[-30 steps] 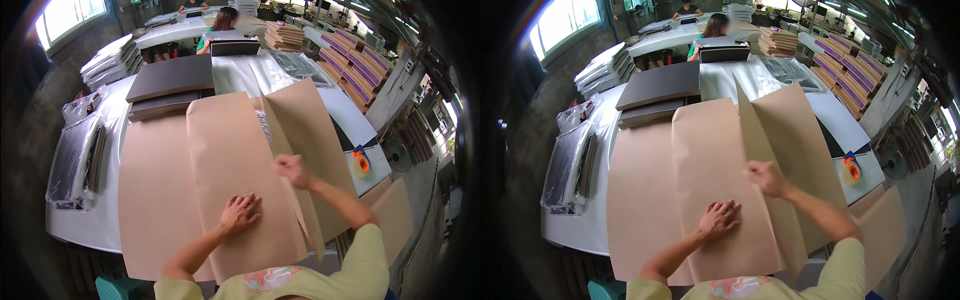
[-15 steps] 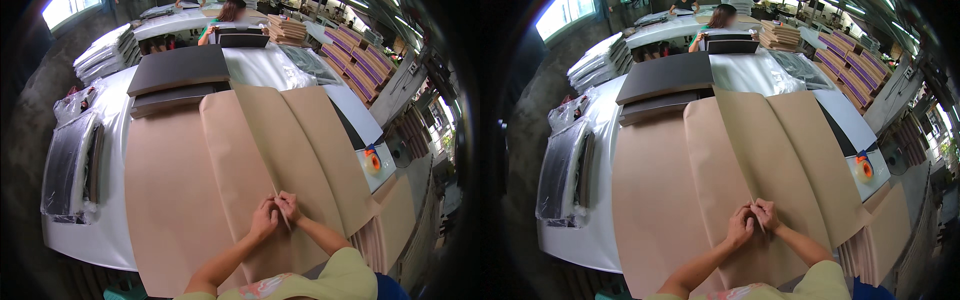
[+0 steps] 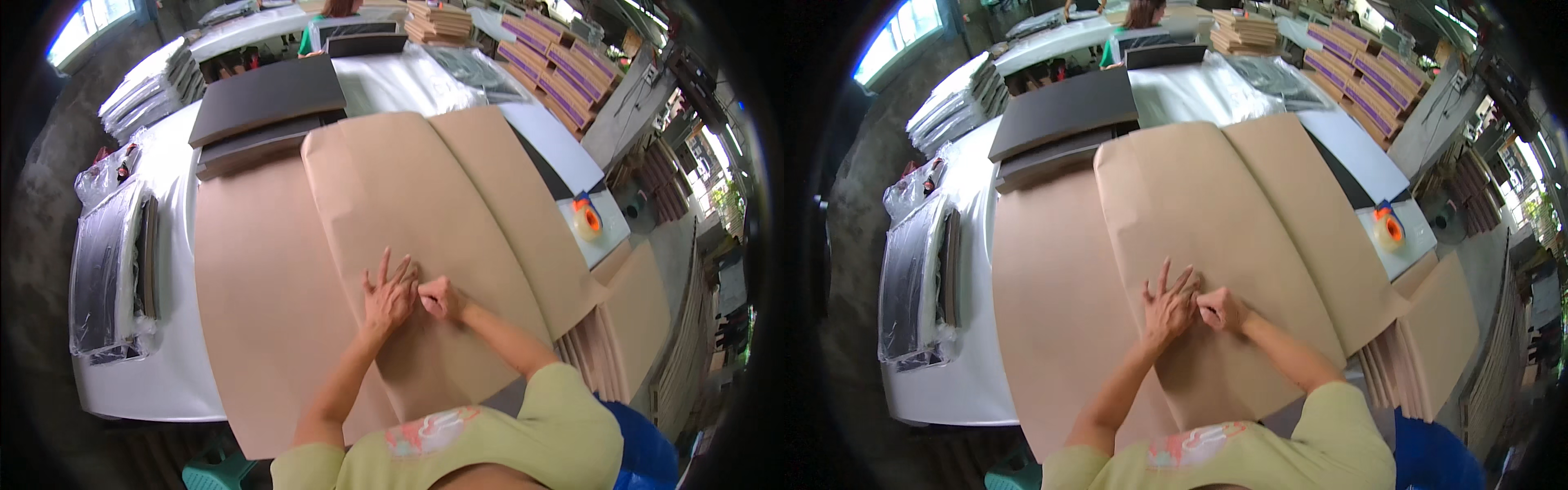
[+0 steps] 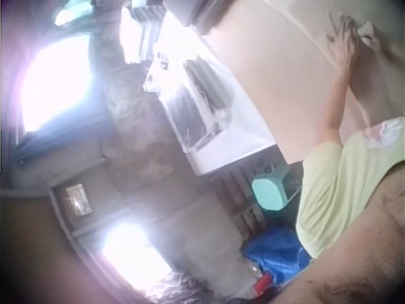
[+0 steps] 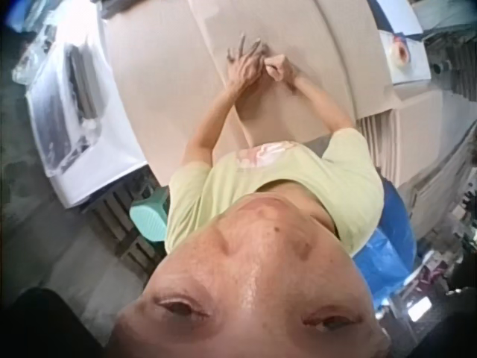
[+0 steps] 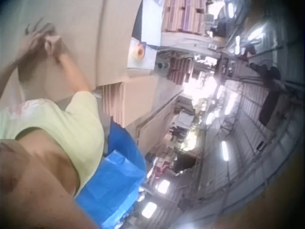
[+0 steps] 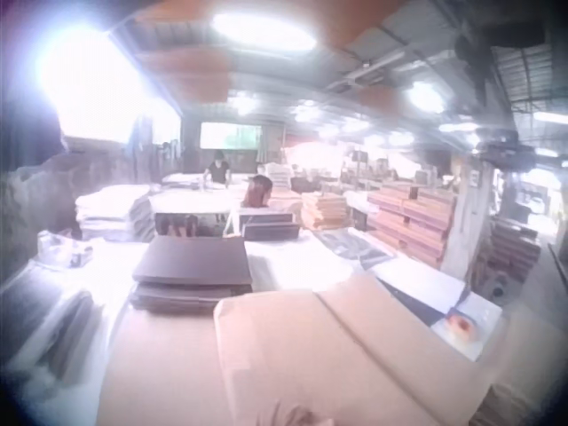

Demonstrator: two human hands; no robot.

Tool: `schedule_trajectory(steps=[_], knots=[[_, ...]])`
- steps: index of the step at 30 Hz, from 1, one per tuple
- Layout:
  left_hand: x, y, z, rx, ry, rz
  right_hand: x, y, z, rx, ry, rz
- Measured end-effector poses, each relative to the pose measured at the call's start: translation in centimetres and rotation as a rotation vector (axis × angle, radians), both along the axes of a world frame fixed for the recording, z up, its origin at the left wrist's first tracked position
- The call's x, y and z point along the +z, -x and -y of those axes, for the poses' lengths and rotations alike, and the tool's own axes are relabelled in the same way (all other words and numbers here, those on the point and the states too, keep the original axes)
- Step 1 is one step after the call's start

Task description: The person wraps flat objects in brown paper, secures them with clear tape from a dispenser, and places them into a stack.

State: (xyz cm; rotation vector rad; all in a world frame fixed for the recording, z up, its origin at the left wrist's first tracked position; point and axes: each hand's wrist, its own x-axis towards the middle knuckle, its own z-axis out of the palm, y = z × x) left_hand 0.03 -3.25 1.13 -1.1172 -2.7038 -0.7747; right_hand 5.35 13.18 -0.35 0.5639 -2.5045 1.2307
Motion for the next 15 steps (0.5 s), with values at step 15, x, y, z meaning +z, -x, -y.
schedule_trajectory(steps=[15], knots=[[-0.8, -0.7, -1.3, 0.051, 0.071, 0.035, -1.4, -11.2, -15.6, -1.17, 0.314, 0.476]])
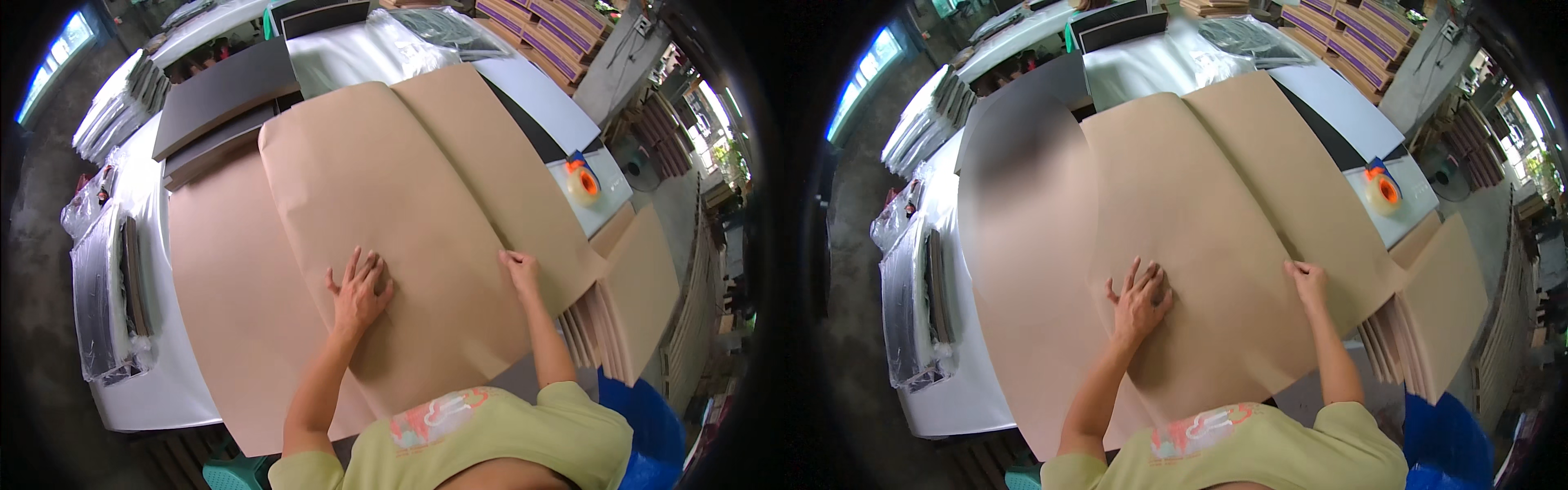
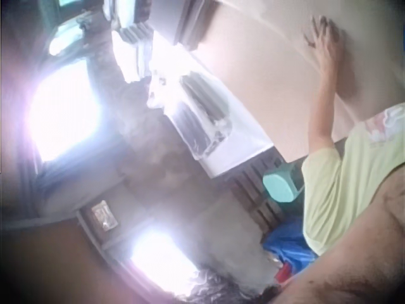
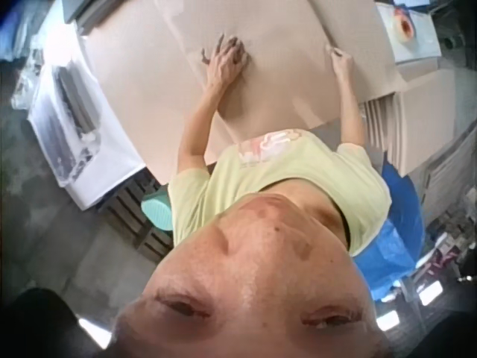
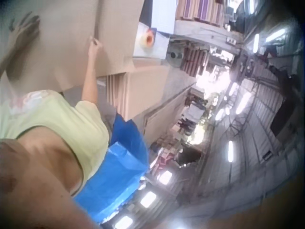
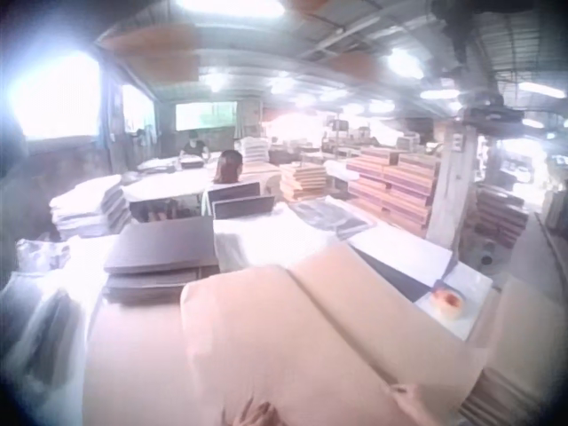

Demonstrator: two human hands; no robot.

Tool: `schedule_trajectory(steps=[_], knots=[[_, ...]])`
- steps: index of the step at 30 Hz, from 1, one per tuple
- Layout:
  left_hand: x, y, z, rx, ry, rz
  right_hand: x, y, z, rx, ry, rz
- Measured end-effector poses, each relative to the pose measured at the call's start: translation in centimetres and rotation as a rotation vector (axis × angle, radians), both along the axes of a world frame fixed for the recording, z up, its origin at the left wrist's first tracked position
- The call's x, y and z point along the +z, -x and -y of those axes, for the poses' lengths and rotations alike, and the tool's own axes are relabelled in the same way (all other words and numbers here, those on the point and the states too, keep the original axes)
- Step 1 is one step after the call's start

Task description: The person wraps flat objects in brown paper, secures them with clear tape from a dispenser, and places them into a stack.

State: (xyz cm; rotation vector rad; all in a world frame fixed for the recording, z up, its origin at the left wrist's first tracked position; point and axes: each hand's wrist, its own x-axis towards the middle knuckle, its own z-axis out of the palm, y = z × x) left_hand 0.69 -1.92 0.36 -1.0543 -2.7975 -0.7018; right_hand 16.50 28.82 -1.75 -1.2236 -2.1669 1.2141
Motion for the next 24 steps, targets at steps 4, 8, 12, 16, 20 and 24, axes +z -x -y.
schedule_trajectory(steps=[4, 8, 12, 16, 20, 24], knots=[[0.2, -0.1, 0.1, 0.01, 0.057, 0.021, -2.0, 10.0, -2.9, 0.161, -0.141, 0.009], [0.8, -0.2, -0.3, 0.039, 0.061, 0.027, -1.5, 25.9, -5.5, 0.233, -0.284, 0.137], [1.0, -0.1, -0.6, 0.057, 0.111, -0.033, 2.3, 36.6, -6.4, 0.105, -0.088, 0.222], [1.1, -0.4, -1.5, 0.07, 0.123, -0.078, 1.6, 36.6, -7.0, 0.201, -0.208, 0.206], [0.3, -0.8, -0.5, 0.116, 0.177, -0.094, 0.6, 26.2, -5.3, 0.487, -0.213, 0.272], [0.0, -0.3, -1.2, 0.073, 0.18, -0.16, 0.7, 7.6, -4.5, 0.429, 0.054, 0.119]])
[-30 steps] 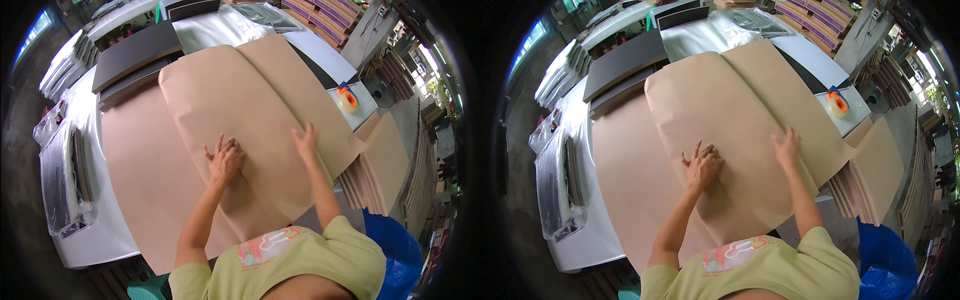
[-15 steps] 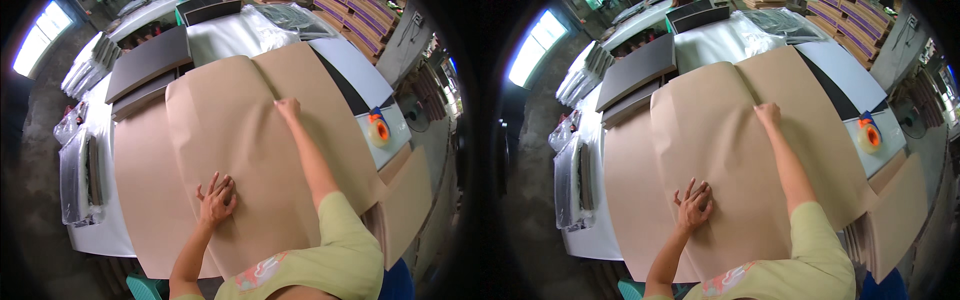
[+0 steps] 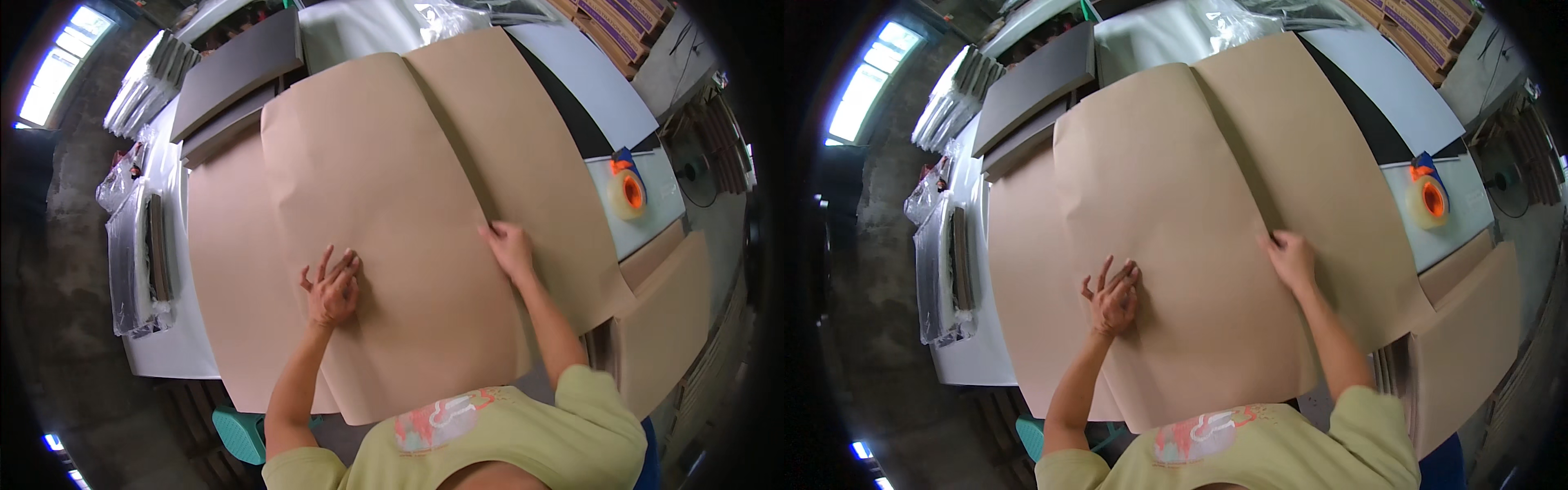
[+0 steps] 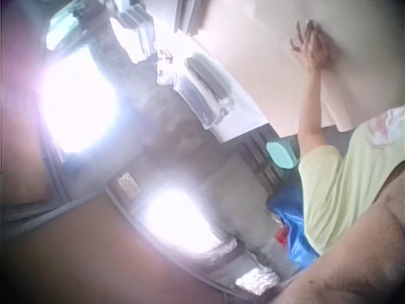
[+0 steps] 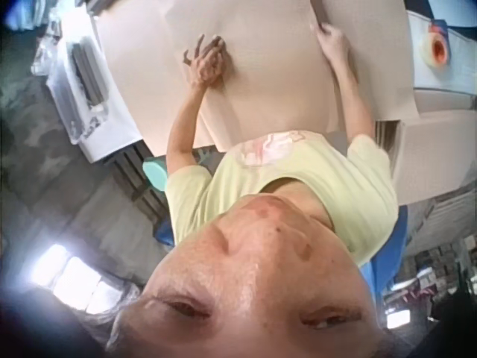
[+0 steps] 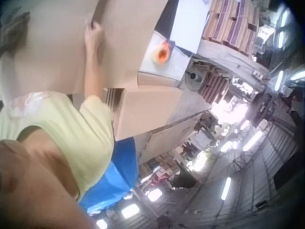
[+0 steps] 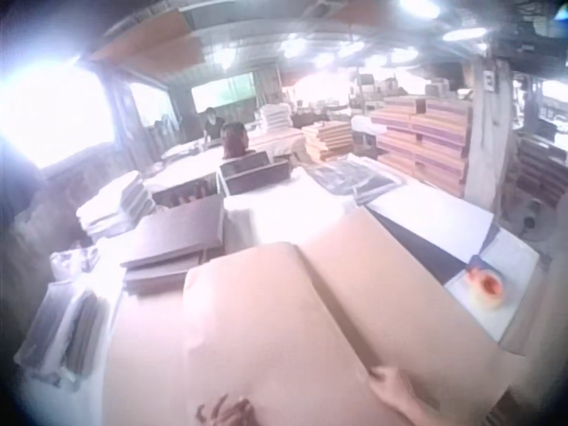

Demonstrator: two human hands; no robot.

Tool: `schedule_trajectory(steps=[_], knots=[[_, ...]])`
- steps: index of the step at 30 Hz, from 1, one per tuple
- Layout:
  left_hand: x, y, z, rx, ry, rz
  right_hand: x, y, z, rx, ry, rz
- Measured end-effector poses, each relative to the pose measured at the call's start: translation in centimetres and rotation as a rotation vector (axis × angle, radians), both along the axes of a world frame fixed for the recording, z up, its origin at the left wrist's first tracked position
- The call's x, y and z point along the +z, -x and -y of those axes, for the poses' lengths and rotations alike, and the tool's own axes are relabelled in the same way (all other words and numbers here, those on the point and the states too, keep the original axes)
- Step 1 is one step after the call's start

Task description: The person wraps flat objects in brown paper, secures them with clear tape from a dispenser, and places them into a stack.

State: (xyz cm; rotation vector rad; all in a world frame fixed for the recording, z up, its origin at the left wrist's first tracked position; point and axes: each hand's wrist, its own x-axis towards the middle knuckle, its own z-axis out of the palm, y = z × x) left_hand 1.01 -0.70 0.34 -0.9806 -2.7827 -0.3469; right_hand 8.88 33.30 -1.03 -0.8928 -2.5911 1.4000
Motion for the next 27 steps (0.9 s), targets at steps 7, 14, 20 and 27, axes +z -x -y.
schedule_trajectory(steps=[7, 14, 20, 27], knots=[[-0.2, 0.0, -0.2, 0.004, 0.003, -0.051, 1.7, -4.2, 2.7, -0.18, 0.111, -0.153], [0.2, -0.1, -0.2, -0.017, 0.047, -0.03, 0.3, -4.5, -4.8, -0.107, 0.771, -0.222], [0.0, -0.1, -0.7, -0.014, 0.035, -0.049, 4.6, -8.4, -33.3, -0.459, -0.722, -0.053], [1.4, -0.8, 1.3, 0.077, 0.06, 0.031, 1.3, -6.5, -33.5, -0.614, -0.332, 0.33]])
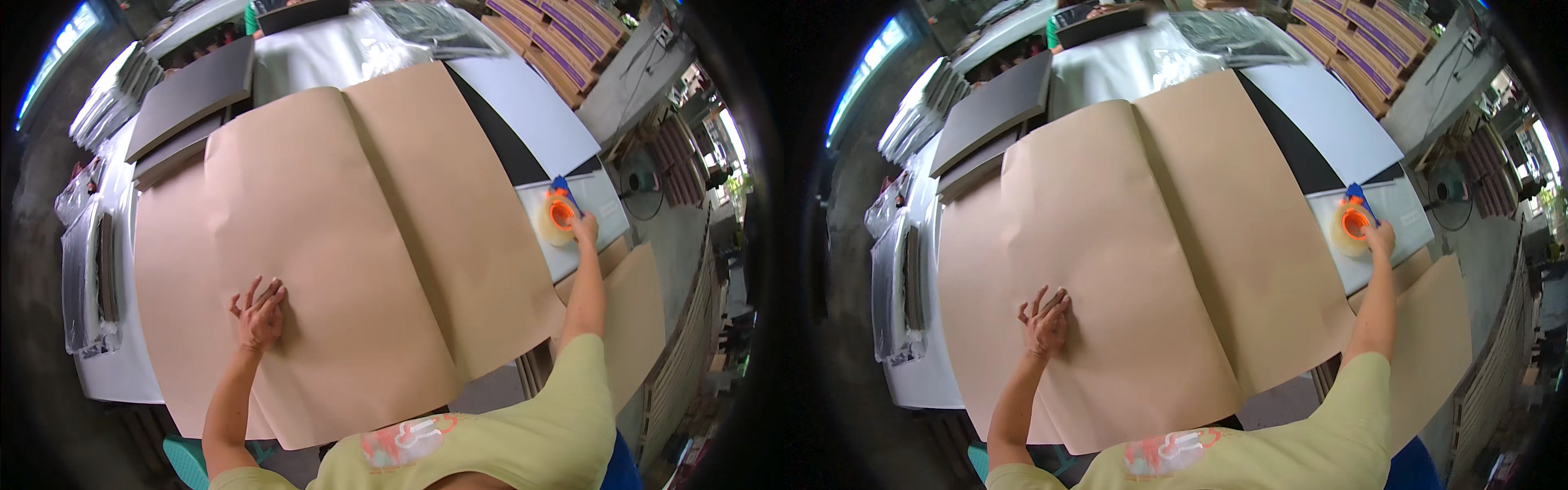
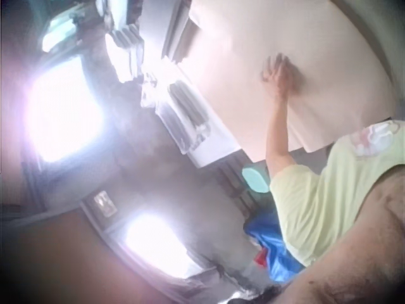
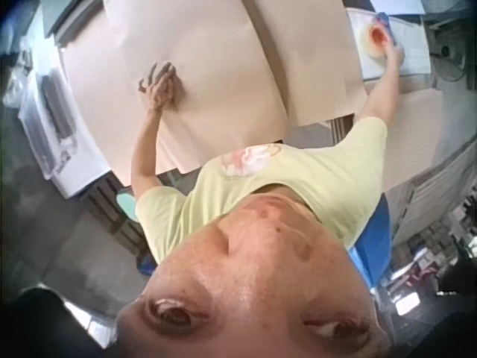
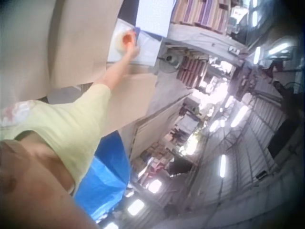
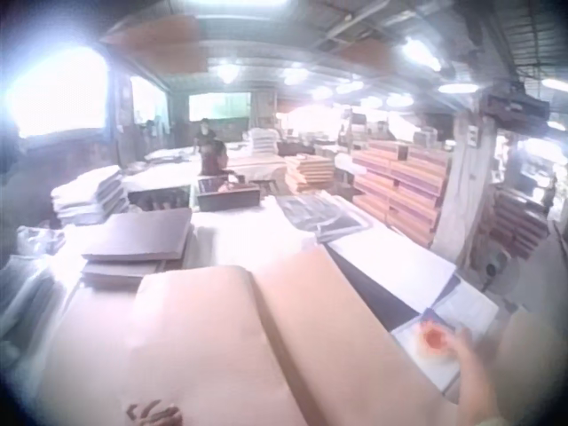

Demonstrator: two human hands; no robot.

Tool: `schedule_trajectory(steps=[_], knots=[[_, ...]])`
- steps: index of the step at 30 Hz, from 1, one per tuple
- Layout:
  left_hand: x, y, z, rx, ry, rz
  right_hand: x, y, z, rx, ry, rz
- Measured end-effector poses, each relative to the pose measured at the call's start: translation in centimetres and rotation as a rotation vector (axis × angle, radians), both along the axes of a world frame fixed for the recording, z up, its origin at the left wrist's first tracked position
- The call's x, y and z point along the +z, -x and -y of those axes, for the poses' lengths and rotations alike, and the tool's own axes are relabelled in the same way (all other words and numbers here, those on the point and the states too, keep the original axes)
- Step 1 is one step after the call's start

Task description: The person wraps flat objects in brown paper, secures them with clear tape from a dispenser, and places them into a stack.

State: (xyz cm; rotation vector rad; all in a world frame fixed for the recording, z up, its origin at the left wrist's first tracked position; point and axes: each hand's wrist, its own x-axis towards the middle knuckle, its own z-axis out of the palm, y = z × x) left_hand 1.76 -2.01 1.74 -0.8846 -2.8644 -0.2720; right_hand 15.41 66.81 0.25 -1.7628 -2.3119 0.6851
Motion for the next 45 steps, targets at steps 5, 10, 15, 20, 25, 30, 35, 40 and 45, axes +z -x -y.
schedule_trajectory(steps=[5, 10, 15, 20, 25, 30, 35, 40, 45], knots=[[-0.9, 0.5, -0.4, -0.049, -0.084, 0.052, -2.6, -1.9, -1.0, -0.007, 0.477, -1.098], [-1.9, 1.2, -1.0, -0.172, -0.167, 0.068, 3.8, 1.3, 10.1, -0.178, 0.901, -1.819], [-3.3, 1.2, 0.2, -0.183, -0.229, 0.08, 8.9, 11.2, 33.4, 0.113, 0.619, -1.822], [-3.8, 2.6, 0.0, -0.3, -0.202, 0.101, 4.8, 20.2, 50.5, 0.39, -0.233, -1.527], [-3.1, 3.8, 0.7, -0.36, -0.213, 0.235, -1.5, 25.1, 56.6, 0.382, -0.298, -1.587], [0.5, 6.3, 1.8, -0.385, -0.305, 0.646, -4.1, 24.4, 56.0, 0.459, -0.149, -1.514], [11.1, 15.7, 2.4, -0.14, -1.021, 0.239, -3.0, 25.0, 57.2, 0.667, -0.513, -1.371], [16.6, 19.5, -0.7, -0.226, -0.412, 0.655, -2.3, 24.8, 57.8, 0.782, -0.547, -1.329], [17.8, 20.8, -1.2, -0.384, -0.425, 0.727, -1.7, 25.0, 57.4, 0.777, -0.613, -1.433]])
